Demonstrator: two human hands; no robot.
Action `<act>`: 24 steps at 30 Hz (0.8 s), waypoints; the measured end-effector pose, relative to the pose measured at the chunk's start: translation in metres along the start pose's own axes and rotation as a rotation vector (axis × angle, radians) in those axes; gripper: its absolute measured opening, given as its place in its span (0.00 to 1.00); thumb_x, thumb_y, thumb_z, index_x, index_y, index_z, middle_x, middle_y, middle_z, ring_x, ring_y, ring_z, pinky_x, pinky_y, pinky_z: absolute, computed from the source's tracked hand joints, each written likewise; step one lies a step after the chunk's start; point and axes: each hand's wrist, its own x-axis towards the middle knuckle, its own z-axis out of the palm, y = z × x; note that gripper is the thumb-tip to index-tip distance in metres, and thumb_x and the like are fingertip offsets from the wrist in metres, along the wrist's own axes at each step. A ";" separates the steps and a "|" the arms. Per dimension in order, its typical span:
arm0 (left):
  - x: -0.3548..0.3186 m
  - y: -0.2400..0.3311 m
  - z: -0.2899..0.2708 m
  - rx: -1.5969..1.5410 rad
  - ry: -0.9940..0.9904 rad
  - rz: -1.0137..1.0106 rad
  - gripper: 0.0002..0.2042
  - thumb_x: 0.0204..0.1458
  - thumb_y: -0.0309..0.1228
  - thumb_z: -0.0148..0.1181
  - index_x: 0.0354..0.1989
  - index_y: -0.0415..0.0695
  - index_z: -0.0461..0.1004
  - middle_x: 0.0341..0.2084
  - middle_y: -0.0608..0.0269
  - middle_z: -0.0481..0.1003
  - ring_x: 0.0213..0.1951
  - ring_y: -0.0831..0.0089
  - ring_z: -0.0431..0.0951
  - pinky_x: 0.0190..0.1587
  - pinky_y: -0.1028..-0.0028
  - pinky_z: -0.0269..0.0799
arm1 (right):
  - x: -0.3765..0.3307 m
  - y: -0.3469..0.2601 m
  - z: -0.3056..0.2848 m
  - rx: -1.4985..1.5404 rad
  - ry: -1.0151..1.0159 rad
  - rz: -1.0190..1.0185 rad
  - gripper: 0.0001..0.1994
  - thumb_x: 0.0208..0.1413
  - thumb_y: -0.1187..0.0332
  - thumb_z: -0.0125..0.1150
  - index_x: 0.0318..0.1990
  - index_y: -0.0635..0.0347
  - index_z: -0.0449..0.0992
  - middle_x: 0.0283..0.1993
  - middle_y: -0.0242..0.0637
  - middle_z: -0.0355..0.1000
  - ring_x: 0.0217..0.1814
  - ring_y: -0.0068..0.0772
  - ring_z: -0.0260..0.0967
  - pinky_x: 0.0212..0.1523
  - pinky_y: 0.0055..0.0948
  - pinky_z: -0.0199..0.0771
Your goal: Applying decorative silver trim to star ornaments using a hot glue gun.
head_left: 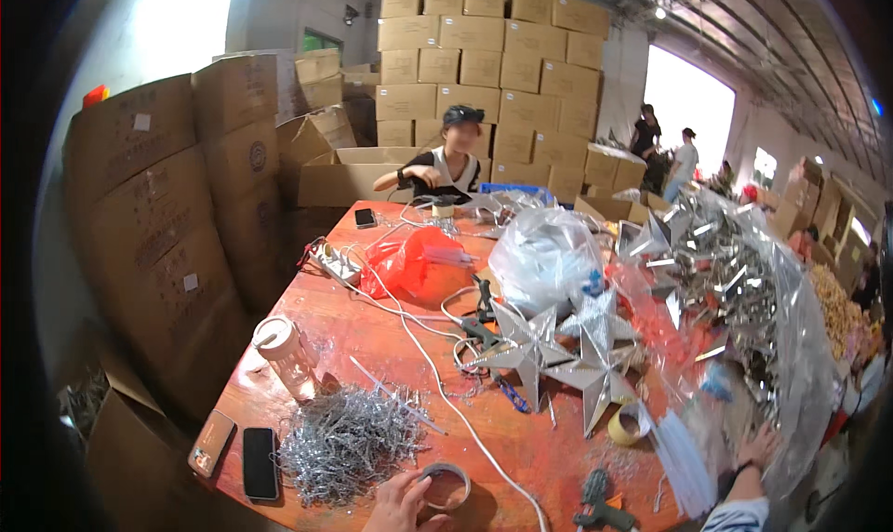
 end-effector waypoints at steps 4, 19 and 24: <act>0.004 0.007 0.001 0.011 -0.034 -0.024 0.37 0.44 0.37 0.70 0.63 0.43 0.59 0.60 0.47 0.61 0.60 0.45 0.61 0.60 0.51 0.57 | 0.008 0.002 0.007 -0.103 -0.064 0.056 0.40 0.59 0.48 0.54 0.74 0.42 0.41 0.77 0.45 0.36 0.79 0.49 0.31 0.75 0.46 0.38; 0.006 0.006 0.003 -0.036 -0.013 -0.057 0.38 0.47 0.42 0.68 0.65 0.44 0.58 0.61 0.43 0.60 0.62 0.45 0.60 0.63 0.52 0.55 | 0.035 0.017 0.042 -0.097 0.089 0.285 0.31 0.63 0.72 0.42 0.73 0.56 0.42 0.76 0.44 0.43 0.77 0.42 0.41 0.74 0.40 0.45; 0.006 -0.002 -0.003 -0.060 -0.024 -0.069 0.38 0.47 0.42 0.68 0.65 0.44 0.57 0.61 0.43 0.60 0.63 0.45 0.59 0.63 0.51 0.55 | 0.047 0.017 0.029 -0.056 0.065 0.230 0.29 0.64 0.72 0.40 0.72 0.60 0.44 0.73 0.47 0.50 0.72 0.47 0.52 0.68 0.42 0.58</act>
